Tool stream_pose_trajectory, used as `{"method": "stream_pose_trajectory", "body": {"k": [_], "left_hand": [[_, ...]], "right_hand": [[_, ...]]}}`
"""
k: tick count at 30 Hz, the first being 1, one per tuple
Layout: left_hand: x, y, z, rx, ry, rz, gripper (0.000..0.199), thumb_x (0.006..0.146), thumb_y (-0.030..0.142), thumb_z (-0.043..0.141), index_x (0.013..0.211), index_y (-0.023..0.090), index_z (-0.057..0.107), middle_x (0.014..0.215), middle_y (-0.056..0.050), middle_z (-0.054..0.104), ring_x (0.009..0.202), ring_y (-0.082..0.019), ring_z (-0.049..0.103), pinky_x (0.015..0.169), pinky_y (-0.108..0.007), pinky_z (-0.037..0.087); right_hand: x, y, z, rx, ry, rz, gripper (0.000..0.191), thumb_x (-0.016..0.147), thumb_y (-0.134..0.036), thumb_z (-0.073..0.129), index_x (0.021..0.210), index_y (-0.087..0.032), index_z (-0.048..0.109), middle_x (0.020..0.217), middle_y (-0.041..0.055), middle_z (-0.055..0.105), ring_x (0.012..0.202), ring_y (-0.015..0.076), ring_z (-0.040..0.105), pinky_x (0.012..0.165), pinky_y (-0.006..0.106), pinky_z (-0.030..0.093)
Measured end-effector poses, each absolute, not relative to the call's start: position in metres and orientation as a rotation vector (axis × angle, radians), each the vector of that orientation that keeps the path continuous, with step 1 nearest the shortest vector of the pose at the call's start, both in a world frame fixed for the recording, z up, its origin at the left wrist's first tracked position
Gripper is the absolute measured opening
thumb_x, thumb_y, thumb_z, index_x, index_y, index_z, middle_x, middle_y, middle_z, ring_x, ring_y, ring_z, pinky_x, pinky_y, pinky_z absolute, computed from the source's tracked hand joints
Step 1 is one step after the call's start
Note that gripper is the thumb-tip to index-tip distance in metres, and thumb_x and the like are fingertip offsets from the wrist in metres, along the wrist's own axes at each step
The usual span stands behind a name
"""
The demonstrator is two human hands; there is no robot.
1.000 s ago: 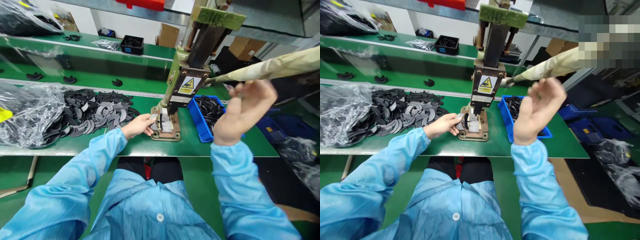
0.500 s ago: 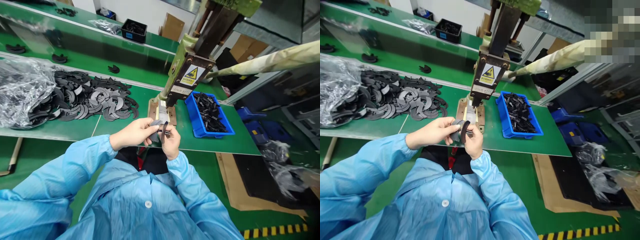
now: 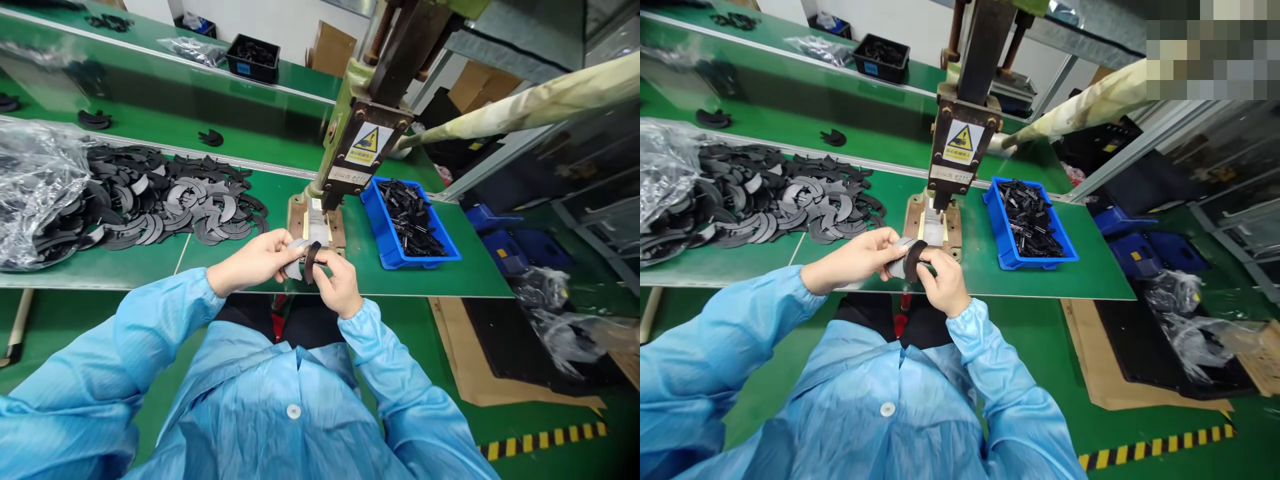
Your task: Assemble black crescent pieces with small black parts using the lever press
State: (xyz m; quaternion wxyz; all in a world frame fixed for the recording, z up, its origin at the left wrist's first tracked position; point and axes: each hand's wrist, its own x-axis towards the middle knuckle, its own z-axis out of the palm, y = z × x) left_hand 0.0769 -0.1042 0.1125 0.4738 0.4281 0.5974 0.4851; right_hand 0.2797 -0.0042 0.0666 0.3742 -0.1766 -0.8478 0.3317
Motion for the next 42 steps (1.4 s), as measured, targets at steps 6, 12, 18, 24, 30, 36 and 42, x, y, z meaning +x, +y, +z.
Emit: {"method": "stream_pose_trajectory", "body": {"k": [6, 12, 18, 24, 30, 36, 42], "left_hand": [[0.086, -0.113, 0.119, 1.591, 1.770, 1.223, 0.032, 0.095, 0.046, 0.075, 0.079, 0.023, 0.060, 0.086, -0.003, 0.058, 0.083, -0.020, 0.057, 0.075, -0.031, 0.049], [0.087, -0.102, 0.104, 1.223, 1.580, 1.246, 0.039, 0.088, 0.051, 0.083, 0.082, 0.023, 0.058, 0.079, 0.002, 0.054, 0.067, -0.013, 0.048, 0.060, -0.025, 0.040], [0.079, -0.099, 0.105, 1.015, 1.314, 1.112, 0.048, 0.087, 0.062, 0.085, 0.091, 0.020, 0.064, 0.073, 0.001, 0.064, 0.058, -0.010, 0.059, 0.054, -0.021, 0.048], [0.011, -0.036, 0.087, 0.616, 1.606, 1.317, 0.040, 0.095, 0.041, 0.084, 0.081, 0.019, 0.055, 0.063, 0.000, 0.064, 0.052, -0.010, 0.063, 0.051, -0.018, 0.053], [-0.046, 0.079, 0.093, 0.431, 1.725, 1.449, 0.021, 0.102, 0.014, 0.074, 0.089, 0.015, 0.057, 0.071, -0.001, 0.065, 0.059, -0.008, 0.067, 0.065, -0.019, 0.061], [-0.048, 0.121, 0.088, 0.472, 1.817, 1.494, 0.020, 0.093, 0.011, 0.078, 0.102, 0.013, 0.061, 0.082, -0.003, 0.068, 0.066, -0.013, 0.071, 0.065, -0.025, 0.061], [-0.023, 0.067, 0.070, 0.713, 1.867, 1.455, 0.019, 0.090, 0.021, 0.081, 0.104, 0.016, 0.069, 0.090, -0.004, 0.072, 0.071, -0.013, 0.067, 0.065, -0.025, 0.054]], "right_hand": [[0.284, 0.001, 0.063, -0.375, -2.301, 0.724, 0.014, 0.102, -0.036, 0.061, 0.106, -0.027, 0.072, 0.093, 0.0064, 0.075, 0.087, 0.0222, 0.070, 0.084, 0.041, 0.059], [0.290, 0.001, 0.062, -0.340, -2.305, 0.707, 0.011, 0.101, -0.037, 0.064, 0.104, -0.028, 0.071, 0.086, 0.0042, 0.072, 0.076, 0.0198, 0.067, 0.076, 0.039, 0.057], [0.299, 0.009, 0.059, -0.367, -2.251, 0.745, 0.020, 0.100, -0.032, 0.065, 0.119, -0.030, 0.072, 0.100, 0.0050, 0.078, 0.092, 0.0213, 0.075, 0.085, 0.040, 0.063], [0.327, 0.027, 0.032, -0.649, -1.992, 0.724, 0.031, 0.103, -0.027, 0.060, 0.133, -0.028, 0.066, 0.106, 0.0070, 0.073, 0.099, 0.0228, 0.075, 0.091, 0.044, 0.064], [0.338, 0.031, 0.015, -0.718, -1.941, 0.671, 0.019, 0.102, -0.025, 0.062, 0.119, -0.026, 0.071, 0.099, 0.0059, 0.073, 0.092, 0.0211, 0.074, 0.083, 0.040, 0.063], [0.339, 0.030, 0.021, -0.723, -1.959, 0.648, 0.018, 0.103, -0.022, 0.059, 0.116, -0.023, 0.071, 0.096, 0.0057, 0.073, 0.089, 0.0178, 0.073, 0.079, 0.035, 0.061], [0.338, 0.029, 0.019, -0.693, -1.973, 0.651, 0.018, 0.103, -0.020, 0.058, 0.115, -0.023, 0.072, 0.100, 0.0073, 0.076, 0.095, 0.0195, 0.074, 0.085, 0.037, 0.062]]}}
